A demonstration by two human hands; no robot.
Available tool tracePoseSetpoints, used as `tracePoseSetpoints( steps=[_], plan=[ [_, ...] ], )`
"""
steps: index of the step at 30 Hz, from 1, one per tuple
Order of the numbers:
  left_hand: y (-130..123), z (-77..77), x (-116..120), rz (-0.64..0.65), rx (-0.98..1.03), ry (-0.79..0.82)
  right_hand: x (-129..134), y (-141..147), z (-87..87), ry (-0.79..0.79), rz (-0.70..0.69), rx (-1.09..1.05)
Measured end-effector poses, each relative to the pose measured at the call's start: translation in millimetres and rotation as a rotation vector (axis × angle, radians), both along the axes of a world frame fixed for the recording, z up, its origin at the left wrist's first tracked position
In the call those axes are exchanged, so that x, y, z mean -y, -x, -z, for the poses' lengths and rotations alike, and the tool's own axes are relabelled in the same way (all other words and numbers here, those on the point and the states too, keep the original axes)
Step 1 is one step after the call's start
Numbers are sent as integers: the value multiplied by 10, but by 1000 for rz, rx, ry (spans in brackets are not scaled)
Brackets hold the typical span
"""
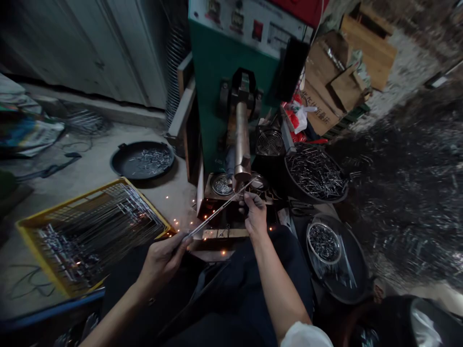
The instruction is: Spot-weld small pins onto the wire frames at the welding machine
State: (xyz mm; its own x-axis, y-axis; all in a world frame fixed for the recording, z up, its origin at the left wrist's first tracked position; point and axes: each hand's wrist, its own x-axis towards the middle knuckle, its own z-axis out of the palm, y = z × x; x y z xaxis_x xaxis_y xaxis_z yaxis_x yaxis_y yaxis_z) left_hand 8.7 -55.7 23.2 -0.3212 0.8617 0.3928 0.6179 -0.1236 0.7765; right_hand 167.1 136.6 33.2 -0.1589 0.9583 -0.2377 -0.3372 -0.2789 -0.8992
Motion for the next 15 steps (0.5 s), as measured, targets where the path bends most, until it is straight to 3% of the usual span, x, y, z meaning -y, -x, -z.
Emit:
tracePoseSetpoints(
  steps=[15],
  plan=[
    [51, -20, -62, -32, 11, 90, -75, 48, -50, 34, -74, 5]
  ],
)
